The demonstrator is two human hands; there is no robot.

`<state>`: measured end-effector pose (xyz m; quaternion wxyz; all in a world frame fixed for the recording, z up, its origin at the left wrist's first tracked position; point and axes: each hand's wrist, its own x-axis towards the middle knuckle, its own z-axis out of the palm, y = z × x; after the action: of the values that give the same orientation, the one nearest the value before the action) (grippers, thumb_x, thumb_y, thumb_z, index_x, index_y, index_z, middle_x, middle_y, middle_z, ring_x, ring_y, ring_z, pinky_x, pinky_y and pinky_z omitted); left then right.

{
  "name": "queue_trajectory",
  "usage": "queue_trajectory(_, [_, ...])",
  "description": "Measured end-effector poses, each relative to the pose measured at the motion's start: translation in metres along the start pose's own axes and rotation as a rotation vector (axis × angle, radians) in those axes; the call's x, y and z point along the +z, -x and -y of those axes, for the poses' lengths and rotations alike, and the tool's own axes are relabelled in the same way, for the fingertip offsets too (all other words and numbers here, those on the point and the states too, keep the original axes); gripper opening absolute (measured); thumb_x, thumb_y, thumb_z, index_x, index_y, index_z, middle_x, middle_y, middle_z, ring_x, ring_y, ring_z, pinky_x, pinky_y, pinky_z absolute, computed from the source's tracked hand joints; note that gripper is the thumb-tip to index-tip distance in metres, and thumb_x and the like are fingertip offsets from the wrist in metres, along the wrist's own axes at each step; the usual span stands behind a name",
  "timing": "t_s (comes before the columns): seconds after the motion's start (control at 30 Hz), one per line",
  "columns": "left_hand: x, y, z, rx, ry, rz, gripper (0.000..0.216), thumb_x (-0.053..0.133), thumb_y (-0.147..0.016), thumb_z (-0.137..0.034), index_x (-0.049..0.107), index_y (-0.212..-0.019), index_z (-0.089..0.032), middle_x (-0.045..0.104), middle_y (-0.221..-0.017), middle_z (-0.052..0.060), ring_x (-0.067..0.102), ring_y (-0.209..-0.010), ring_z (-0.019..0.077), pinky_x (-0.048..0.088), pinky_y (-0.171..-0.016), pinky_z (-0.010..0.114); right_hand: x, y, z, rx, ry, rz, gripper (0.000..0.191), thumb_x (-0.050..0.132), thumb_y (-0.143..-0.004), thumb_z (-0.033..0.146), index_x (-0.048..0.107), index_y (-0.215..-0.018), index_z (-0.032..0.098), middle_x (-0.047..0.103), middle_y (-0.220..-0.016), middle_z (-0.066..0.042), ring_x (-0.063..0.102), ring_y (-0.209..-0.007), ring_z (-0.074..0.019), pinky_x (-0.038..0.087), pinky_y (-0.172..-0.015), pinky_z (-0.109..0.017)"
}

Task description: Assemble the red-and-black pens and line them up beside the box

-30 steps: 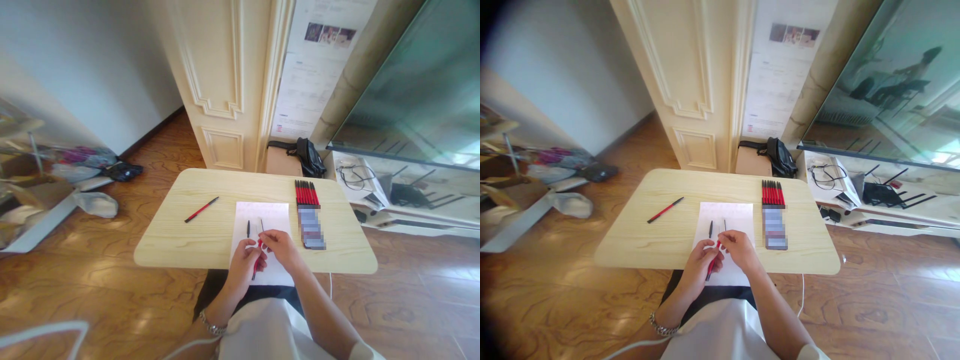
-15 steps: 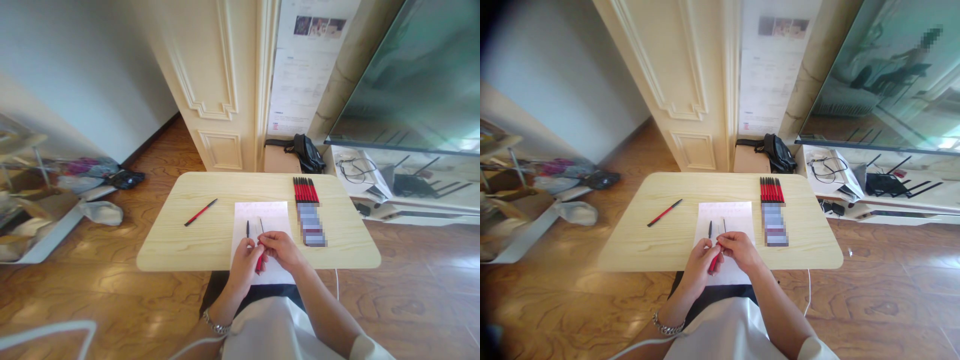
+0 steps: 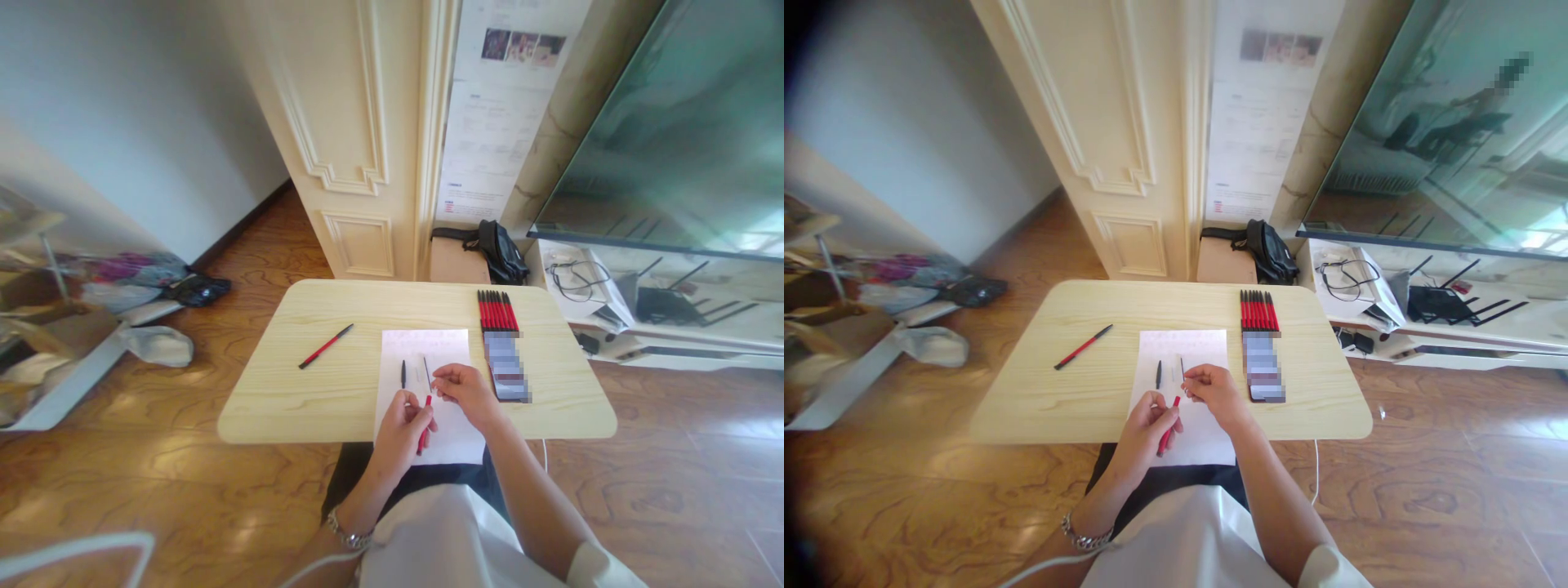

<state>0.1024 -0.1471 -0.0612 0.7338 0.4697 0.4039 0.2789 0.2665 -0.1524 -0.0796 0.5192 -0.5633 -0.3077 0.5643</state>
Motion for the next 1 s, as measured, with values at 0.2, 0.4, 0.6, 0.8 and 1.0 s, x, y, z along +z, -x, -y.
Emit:
queue_trajectory(0.2, [-0.006,-0.004,0.006,0.029,0.036,-0.018,0.030,0.058,-0.081,-0.039,0.033,-0.080,-0.023,0.061,-0.062,-0.004,0.047,-0.037,0.0071,0.028,-0.034,0.017,-0.007,-0.021,0.009,-0.187,0.661,-0.188,0.016,0.058,-0.078,0.030,0.068,-0.076,0.017,0.065,-0.065,-0.003,0.057,-0.061,-0.0150,0.040,-0.060,-0.026])
queue_trajectory(0.4, [-0.010,-0.007,0.010,0.028,0.074,-0.050,0.033,0.061,-0.078,-0.042,0.035,-0.082,-0.022,0.062,-0.062,-0.004,0.048,-0.039,0.0071,0.029,-0.035,0.016,0.003,-0.028,0.001,-0.311,1.011,-0.223,0.020,0.053,-0.082,0.023,0.072,-0.077,0.018,0.069,-0.082,-0.007,0.061,-0.078,-0.0175,0.039,-0.071,-0.025])
queue_trajectory(0.6, [-0.013,-0.010,0.010,0.013,0.109,-0.063,0.037,0.064,-0.075,-0.045,0.035,-0.082,-0.022,0.062,-0.063,-0.004,0.048,-0.038,0.0077,0.028,-0.034,0.016,0.004,-0.030,-0.004,-0.293,1.016,-0.248,0.019,0.054,-0.082,0.026,0.072,-0.082,0.019,0.068,-0.085,-0.008,0.060,-0.079,-0.0183,0.039,-0.073,-0.026])
queue_trajectory(0.8, [-0.010,-0.011,0.007,0.029,0.059,-0.074,0.041,0.063,-0.076,-0.044,0.046,-0.102,-0.018,0.067,-0.073,0.002,0.056,-0.048,0.0111,0.036,-0.039,0.019,0.003,-0.017,0.013,-0.297,0.769,-0.344,0.024,0.052,-0.084,0.037,0.066,-0.090,0.019,0.067,-0.077,-0.004,0.058,-0.070,-0.0172,0.041,-0.066,-0.028])
queue_trajectory(1.0, [-0.007,-0.014,0.003,0.131,-0.016,-0.103,0.035,0.061,-0.080,-0.042,0.059,-0.102,-0.015,0.071,-0.093,0.012,0.065,-0.086,0.0207,0.050,-0.071,0.030,0.015,0.025,0.015,-0.300,0.531,-0.250,0.020,0.054,-0.082,0.037,0.063,-0.084,0.019,0.066,-0.077,-0.003,0.057,-0.069,-0.0161,0.043,-0.064,-0.028])
